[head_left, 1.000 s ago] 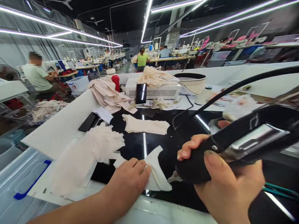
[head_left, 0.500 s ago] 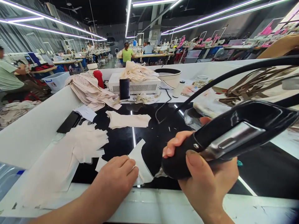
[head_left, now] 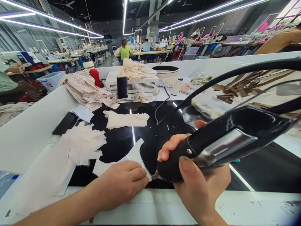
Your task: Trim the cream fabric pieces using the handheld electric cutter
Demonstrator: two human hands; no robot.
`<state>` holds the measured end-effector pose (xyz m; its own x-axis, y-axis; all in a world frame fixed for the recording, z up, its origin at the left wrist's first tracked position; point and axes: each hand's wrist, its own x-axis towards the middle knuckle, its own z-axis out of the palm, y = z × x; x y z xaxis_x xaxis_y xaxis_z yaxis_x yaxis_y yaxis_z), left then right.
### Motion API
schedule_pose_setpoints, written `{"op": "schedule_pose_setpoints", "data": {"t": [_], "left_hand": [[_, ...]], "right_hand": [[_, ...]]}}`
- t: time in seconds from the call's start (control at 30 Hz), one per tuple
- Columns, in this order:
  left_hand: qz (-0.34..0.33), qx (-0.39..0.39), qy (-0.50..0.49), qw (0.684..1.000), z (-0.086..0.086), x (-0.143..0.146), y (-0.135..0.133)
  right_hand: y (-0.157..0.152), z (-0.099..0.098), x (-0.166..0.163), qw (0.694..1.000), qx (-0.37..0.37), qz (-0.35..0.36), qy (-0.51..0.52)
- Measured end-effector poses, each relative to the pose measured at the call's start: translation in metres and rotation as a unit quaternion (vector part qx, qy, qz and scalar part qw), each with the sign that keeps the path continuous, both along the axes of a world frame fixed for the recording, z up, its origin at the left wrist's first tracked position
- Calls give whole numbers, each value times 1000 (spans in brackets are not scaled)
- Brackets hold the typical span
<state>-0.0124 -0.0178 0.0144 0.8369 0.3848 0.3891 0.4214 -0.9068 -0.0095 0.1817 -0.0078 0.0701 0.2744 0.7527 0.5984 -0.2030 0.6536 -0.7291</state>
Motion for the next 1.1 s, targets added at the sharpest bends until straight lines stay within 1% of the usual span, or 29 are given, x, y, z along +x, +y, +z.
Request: {"op": "schedule_pose_setpoints", "data": {"t": [0.3,0.43,0.53,0.6,0.67,0.73,0.87,1.1], "left_hand": [[21,-16,-28,999,-2,-4,-5],[37,11,-36,999,-1,-3,-6],[17,46,-64,997,3,0,-3],[-9,50,-75,996,5,2,1],[-30,39,-74,996,6,3,5],[-38,25,-59,997,5,1,9],[-24,-4,-27,999,3,-5,10],[-10,-32,-34,999,1,-8,9]], "right_hand": [[-1,-1,1,1000,-1,11,-4],[-2,-1,1,1000,-7,10,3],[-2,0,1,1000,-2,15,10],[-1,0,1,1000,-1,20,11],[-1,0,1,1000,-2,20,9],[-1,0,1,1000,-1,18,7],[-2,-1,2,1000,-7,18,5],[-3,0,5,1000,-17,9,-4]]}}
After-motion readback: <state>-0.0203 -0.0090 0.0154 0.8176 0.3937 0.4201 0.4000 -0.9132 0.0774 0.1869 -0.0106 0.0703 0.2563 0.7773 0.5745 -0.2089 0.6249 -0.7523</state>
